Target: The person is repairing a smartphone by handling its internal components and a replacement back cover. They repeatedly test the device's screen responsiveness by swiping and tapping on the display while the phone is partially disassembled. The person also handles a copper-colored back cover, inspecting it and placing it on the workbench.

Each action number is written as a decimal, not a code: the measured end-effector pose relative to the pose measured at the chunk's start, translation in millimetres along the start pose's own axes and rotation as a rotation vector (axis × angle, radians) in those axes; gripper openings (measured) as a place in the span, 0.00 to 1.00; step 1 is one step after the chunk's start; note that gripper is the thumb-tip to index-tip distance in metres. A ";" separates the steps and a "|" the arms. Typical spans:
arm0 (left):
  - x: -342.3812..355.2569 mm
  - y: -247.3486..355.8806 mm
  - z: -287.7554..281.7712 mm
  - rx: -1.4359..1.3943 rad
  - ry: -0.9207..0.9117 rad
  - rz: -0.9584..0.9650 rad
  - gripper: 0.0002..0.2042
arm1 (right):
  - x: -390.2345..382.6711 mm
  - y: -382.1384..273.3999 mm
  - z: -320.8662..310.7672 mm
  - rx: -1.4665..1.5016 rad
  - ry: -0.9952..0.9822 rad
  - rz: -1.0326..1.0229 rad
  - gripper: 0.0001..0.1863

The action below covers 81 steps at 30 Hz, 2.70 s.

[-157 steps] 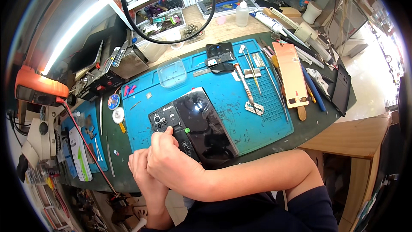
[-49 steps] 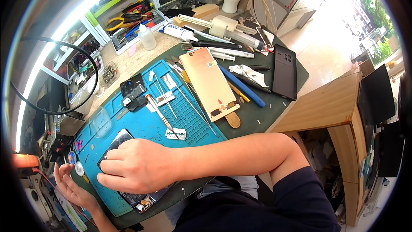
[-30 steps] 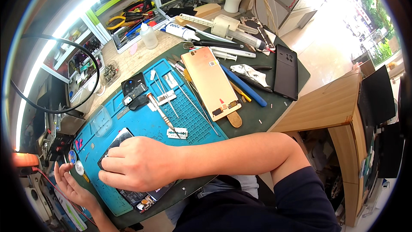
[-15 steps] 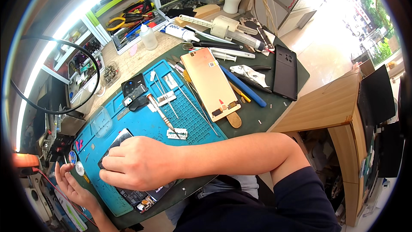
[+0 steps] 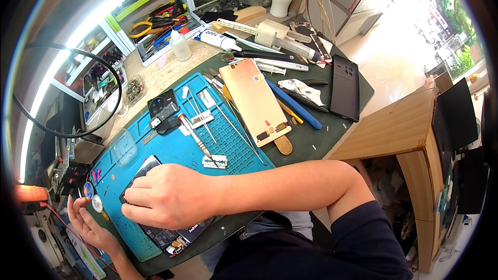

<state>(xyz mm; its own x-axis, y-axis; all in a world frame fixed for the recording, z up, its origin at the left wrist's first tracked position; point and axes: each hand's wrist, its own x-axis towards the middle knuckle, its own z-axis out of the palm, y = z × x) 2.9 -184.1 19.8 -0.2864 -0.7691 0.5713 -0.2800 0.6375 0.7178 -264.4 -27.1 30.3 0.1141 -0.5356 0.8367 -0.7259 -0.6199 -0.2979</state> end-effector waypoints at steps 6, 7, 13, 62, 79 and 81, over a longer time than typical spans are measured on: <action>-1.2 -1.4 -4.2 -0.029 0.010 0.008 0.20 | 4.0 0.2 -3.3 -0.041 -0.010 -0.002 0.11; -1.5 -3.1 -6.2 -0.024 0.016 0.009 0.20 | 7.9 0.4 -2.9 -0.036 -0.010 -0.007 0.11; 3.6 1.6 7.2 -0.022 0.023 0.032 0.19 | 24.3 24.1 -34.4 -0.082 0.209 0.152 0.17; 14.1 1.9 -4.3 0.215 -0.031 0.286 0.29 | 30.3 30.6 -33.6 0.038 0.348 0.342 0.08; 13.4 -1.8 5.3 0.030 0.116 0.118 0.21 | 31.6 45.7 -32.4 -0.118 0.351 0.031 0.14; 13.4 -1.2 4.8 0.021 0.119 0.087 0.21 | 29.3 44.3 -30.7 -0.125 0.319 0.086 0.14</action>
<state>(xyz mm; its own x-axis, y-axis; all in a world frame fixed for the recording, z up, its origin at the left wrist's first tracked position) -5.0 -195.0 24.7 -0.2003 -0.7098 0.6753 -0.2781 0.7021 0.6555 -314.0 -52.7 55.7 -0.1546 -0.3648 0.9182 -0.8030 -0.4950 -0.3319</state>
